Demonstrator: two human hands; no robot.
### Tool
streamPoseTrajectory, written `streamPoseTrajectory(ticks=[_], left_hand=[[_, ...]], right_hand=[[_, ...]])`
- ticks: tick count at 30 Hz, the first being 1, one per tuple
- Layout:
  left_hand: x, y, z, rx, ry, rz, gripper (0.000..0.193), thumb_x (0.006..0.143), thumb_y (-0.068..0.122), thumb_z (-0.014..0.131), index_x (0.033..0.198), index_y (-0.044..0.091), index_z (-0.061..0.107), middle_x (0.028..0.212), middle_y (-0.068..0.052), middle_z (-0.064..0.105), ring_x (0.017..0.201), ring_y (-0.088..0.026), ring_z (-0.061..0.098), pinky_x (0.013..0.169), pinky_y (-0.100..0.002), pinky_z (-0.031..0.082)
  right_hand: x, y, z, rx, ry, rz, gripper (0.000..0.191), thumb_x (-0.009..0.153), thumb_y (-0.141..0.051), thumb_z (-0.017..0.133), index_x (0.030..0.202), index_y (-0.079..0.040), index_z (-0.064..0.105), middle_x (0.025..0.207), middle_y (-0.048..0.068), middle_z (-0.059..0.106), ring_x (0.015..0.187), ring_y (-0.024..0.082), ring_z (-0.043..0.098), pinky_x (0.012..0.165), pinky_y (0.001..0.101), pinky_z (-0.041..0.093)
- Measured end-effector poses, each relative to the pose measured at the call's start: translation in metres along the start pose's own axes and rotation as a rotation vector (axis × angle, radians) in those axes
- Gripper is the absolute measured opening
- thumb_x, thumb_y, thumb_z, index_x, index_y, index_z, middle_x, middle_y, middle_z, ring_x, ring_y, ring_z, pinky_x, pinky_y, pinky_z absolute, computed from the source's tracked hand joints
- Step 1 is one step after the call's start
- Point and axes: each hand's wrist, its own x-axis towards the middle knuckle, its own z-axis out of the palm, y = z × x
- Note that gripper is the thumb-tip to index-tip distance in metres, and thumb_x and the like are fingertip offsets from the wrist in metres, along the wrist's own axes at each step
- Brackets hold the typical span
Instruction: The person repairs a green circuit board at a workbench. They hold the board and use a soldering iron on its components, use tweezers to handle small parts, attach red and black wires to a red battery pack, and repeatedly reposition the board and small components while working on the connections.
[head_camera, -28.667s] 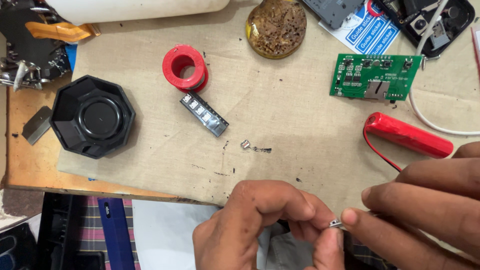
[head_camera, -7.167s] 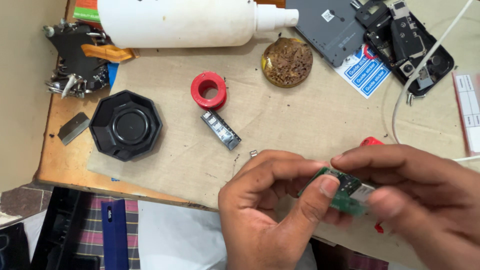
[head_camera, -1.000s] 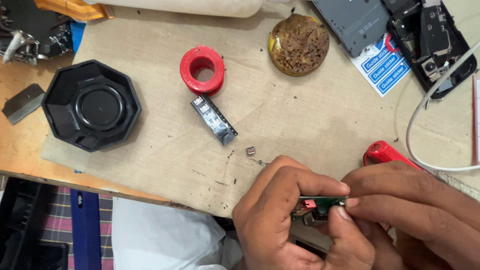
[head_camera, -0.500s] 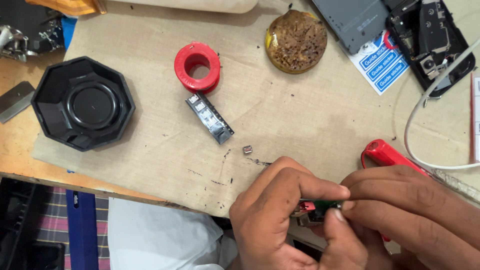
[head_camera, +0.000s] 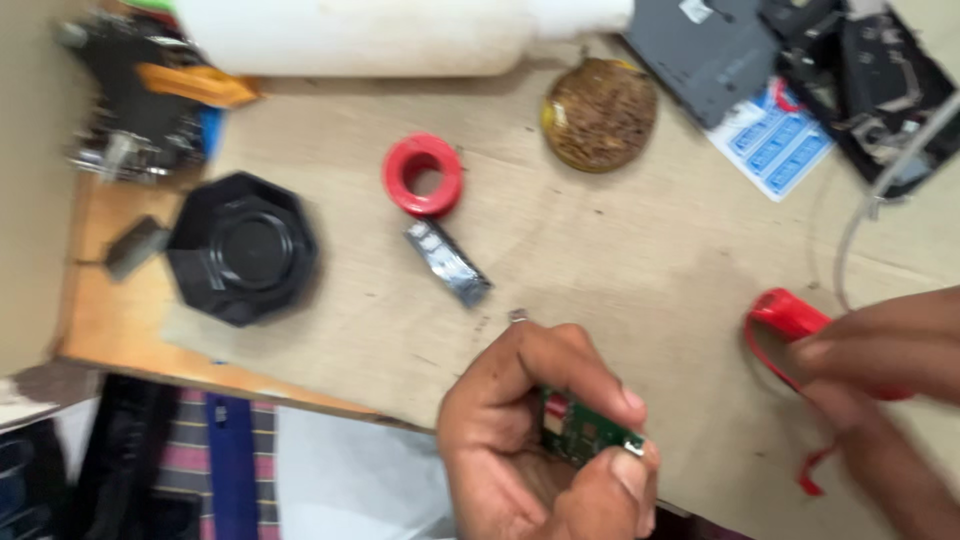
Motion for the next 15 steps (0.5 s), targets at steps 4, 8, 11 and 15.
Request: streamPoseTrajectory(ticks=[4,8,11,15], left_hand=[[0.003,0.012,-0.015,-0.237,-0.111,-0.12,0.036,0.081,-0.001,0.067,0.112,-0.007,0.05,0.072,-0.013,0.06,0.053,-0.018,0.054,0.05,-0.031,0.047],[0.01,0.012,-0.025,-0.353,-0.178,-0.138,0.039,0.082,0.0,0.069,0.115,-0.007,0.05,0.074,-0.014,0.061,0.048,-0.017,0.055,0.045,-0.029,0.048],[0.01,0.013,-0.03,-0.375,-0.176,-0.168,0.035,0.083,-0.001,0.068,0.112,-0.006,0.05,0.071,-0.015,0.061,0.051,-0.018,0.057,0.044,-0.029,0.048],[0.01,0.013,-0.035,-0.448,-0.161,-0.191,0.029,0.082,-0.004,0.063,0.107,-0.008,0.049,0.073,-0.019,0.062,0.053,-0.021,0.059,0.043,-0.029,0.048]], right_hand=[[-0.013,0.076,0.033,-0.142,0.01,0.26,0.021,0.091,0.0,0.07,0.111,0.003,0.066,0.1,0.016,0.069,0.089,0.028,0.07,0.087,0.039,0.057],[-0.031,0.134,0.056,-0.081,0.0,0.33,0.02,0.098,0.002,0.064,0.118,0.002,0.065,0.096,0.015,0.069,0.084,0.025,0.069,0.087,0.0366,0.057],[-0.04,0.151,0.064,-0.098,-0.007,0.338,0.021,0.097,0.002,0.064,0.118,0.002,0.066,0.097,0.015,0.069,0.085,0.025,0.069,0.087,0.0366,0.056],[-0.043,0.141,0.057,-0.153,-0.023,0.323,0.022,0.096,0.002,0.064,0.118,0.001,0.066,0.098,0.015,0.069,0.087,0.025,0.069,0.087,0.0367,0.056]])
